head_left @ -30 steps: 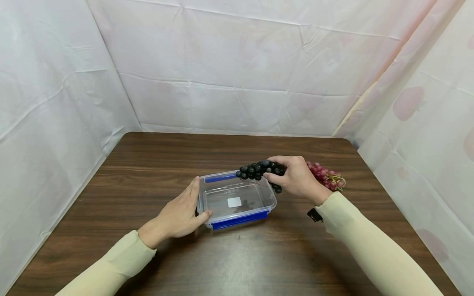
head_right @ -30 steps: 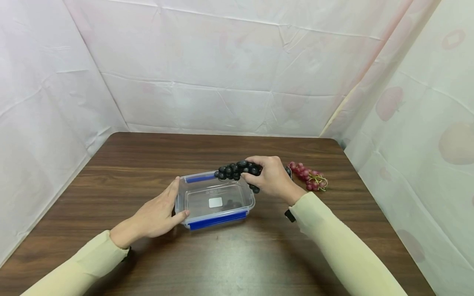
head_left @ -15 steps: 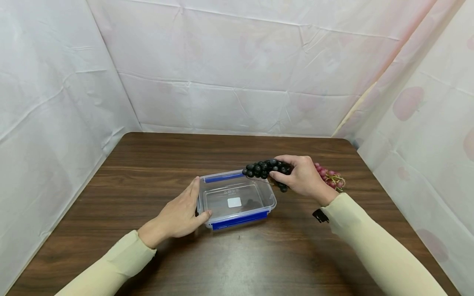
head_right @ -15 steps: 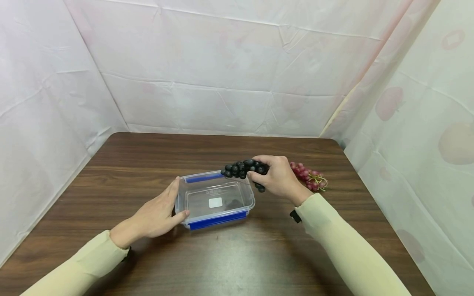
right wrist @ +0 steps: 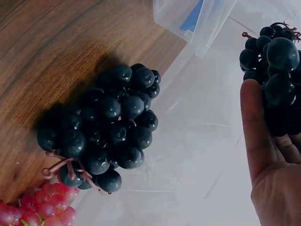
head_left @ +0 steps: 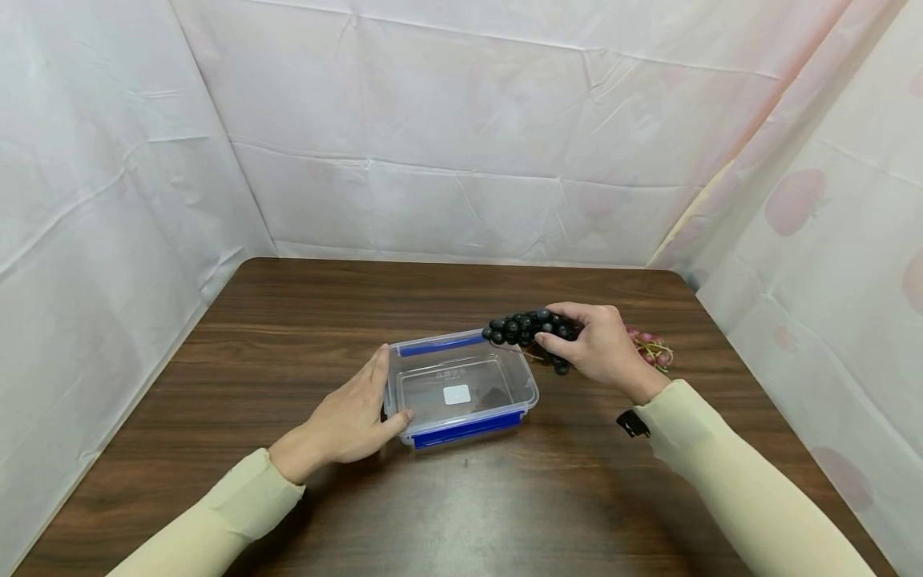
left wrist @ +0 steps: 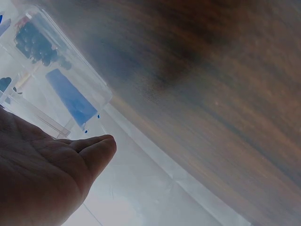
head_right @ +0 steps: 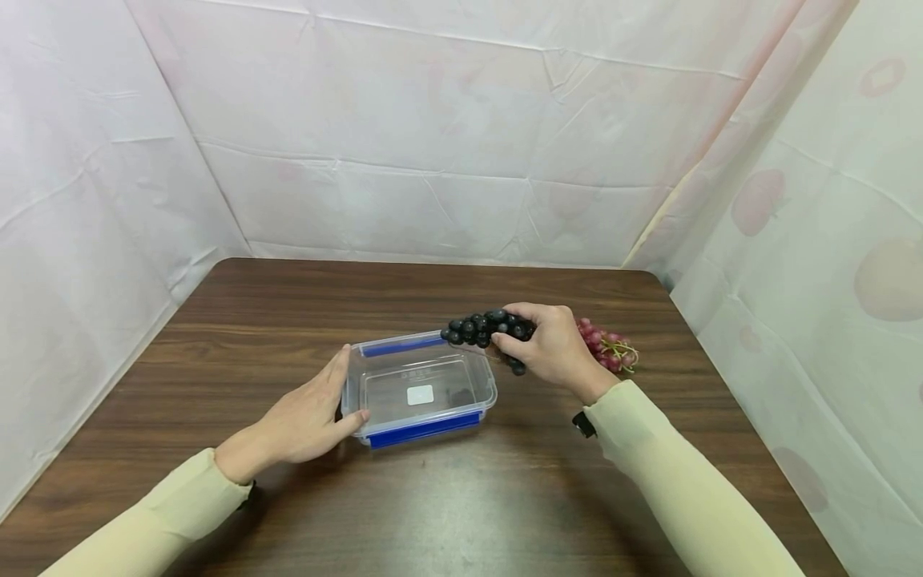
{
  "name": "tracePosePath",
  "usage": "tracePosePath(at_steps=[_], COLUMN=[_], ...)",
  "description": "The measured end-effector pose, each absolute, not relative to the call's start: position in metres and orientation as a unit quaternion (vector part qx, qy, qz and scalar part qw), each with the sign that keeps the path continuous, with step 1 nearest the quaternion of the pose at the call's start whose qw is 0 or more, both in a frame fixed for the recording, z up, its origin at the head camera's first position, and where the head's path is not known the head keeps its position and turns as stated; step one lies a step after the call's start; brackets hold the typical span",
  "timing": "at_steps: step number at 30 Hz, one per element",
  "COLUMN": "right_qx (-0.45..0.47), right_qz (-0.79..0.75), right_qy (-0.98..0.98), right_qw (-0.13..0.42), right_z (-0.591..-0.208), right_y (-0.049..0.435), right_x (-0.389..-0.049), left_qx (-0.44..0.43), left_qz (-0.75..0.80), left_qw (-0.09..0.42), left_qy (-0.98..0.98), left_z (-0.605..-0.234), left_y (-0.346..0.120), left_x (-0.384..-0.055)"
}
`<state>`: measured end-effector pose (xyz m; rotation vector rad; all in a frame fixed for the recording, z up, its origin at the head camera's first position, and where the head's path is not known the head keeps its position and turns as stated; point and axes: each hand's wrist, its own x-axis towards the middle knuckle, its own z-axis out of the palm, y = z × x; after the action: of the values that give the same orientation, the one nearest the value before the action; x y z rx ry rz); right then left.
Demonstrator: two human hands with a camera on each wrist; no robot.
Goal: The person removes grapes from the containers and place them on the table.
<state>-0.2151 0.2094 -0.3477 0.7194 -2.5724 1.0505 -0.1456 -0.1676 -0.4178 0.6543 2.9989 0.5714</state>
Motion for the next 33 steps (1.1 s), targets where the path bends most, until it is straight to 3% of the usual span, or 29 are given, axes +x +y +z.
tracePosePath(at_steps=[33], right_qx=[0.211], right_qz=[0.342], right_qy=[-0.897], right_qw=[0.184], right_z=[-0.356], right_y=[0.241], right_x=[-0.214], left_qx=[0.204], left_qz=[0.18], left_qw=[0.014], left_qy=[0.962], left_z=[-0.418], left_y=[-0.168], left_x=[-0.146])
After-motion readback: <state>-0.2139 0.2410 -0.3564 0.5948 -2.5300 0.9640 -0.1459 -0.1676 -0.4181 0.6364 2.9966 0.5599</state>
